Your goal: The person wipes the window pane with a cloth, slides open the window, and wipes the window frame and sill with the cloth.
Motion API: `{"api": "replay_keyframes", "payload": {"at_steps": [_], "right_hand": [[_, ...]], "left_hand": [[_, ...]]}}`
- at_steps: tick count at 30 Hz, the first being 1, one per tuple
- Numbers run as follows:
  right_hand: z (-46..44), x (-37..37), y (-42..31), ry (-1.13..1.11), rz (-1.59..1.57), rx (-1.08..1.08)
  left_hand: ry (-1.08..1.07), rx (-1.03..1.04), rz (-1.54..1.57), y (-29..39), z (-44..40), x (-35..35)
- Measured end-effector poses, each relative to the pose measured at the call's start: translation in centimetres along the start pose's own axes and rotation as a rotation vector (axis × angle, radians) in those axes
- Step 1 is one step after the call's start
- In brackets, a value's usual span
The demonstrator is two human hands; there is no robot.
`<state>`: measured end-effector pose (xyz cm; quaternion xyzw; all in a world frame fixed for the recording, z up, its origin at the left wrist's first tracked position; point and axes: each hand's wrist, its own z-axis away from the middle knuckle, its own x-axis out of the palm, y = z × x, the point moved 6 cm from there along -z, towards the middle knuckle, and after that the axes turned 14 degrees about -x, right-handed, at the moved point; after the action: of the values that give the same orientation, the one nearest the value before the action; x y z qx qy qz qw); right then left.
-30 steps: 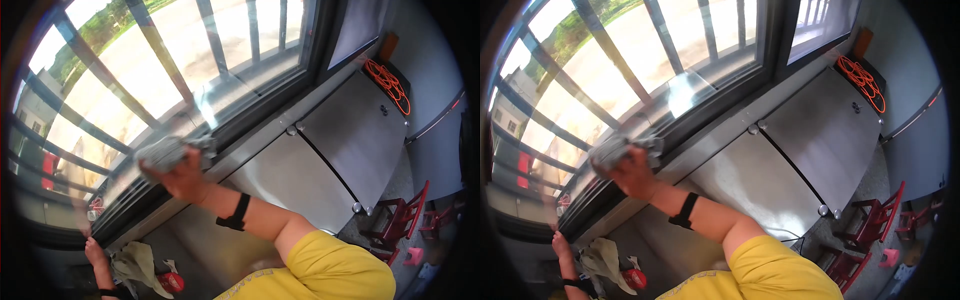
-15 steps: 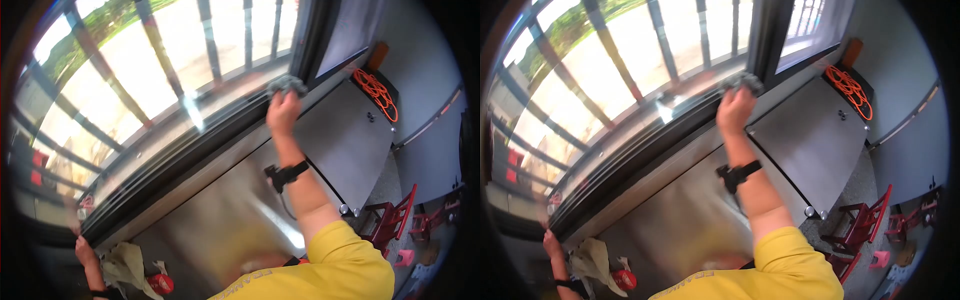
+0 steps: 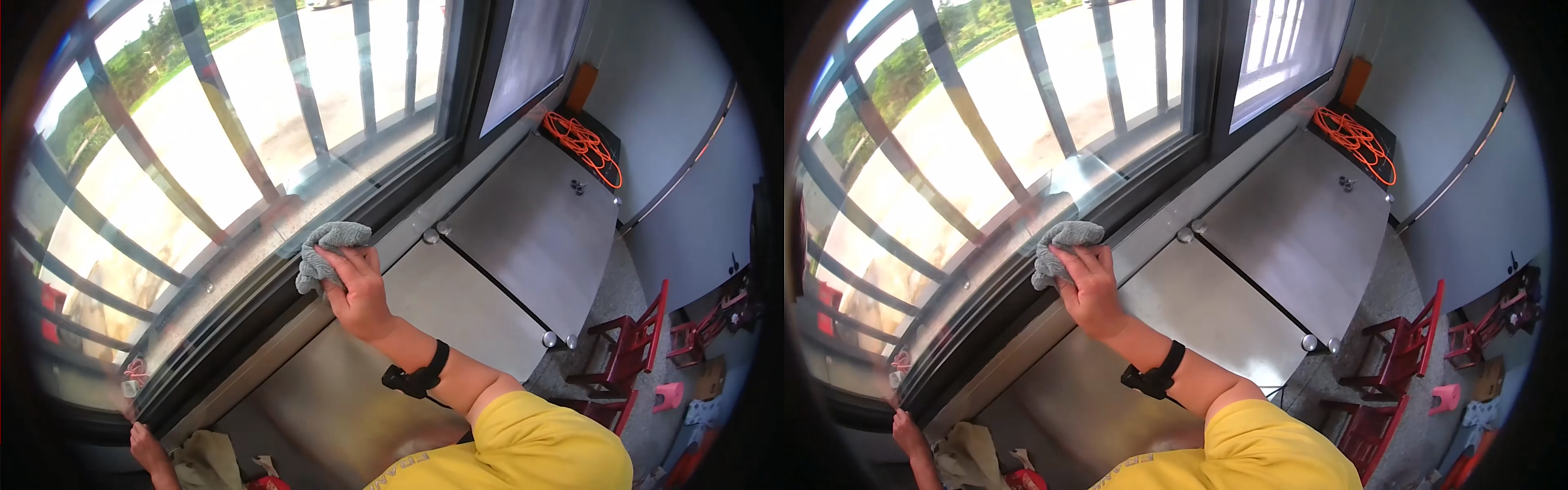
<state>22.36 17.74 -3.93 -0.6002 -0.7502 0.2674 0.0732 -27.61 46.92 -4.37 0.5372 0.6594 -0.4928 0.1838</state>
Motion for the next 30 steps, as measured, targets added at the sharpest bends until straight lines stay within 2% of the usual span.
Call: {"api": "replay_keyframes", "payload": {"at_steps": [6,7,10,18,24,28,30], "right_hand": [[0.2,-1.8,1.2,0.01,0.043,-0.011],[0.5,-2.2,1.6,-0.007,0.035,0.035],[1.8,-3.3,2.7,-0.012,0.055,0.104],[3.4,-6.0,3.5,-0.037,0.054,0.204],[4.0,-7.7,3.5,-0.036,0.018,0.281],[4.3,-8.6,3.7,-0.028,-0.019,0.341],[4.4,-8.8,3.7,-0.04,-0.009,0.328]], "left_hand": [[0.065,0.06,0.043,5.0,0.9,-4.3],[0.159,0.111,0.049,6.1,1.1,-5.0],[0.231,0.153,0.102,9.1,1.5,-7.2],[0.358,0.237,0.338,17.8,2.6,-14.8],[0.473,0.287,0.362,24.5,3.4,-19.9],[0.51,0.318,0.435,28.9,3.8,-23.0],[0.423,0.359,0.606,30.8,3.9,-24.6]]}}
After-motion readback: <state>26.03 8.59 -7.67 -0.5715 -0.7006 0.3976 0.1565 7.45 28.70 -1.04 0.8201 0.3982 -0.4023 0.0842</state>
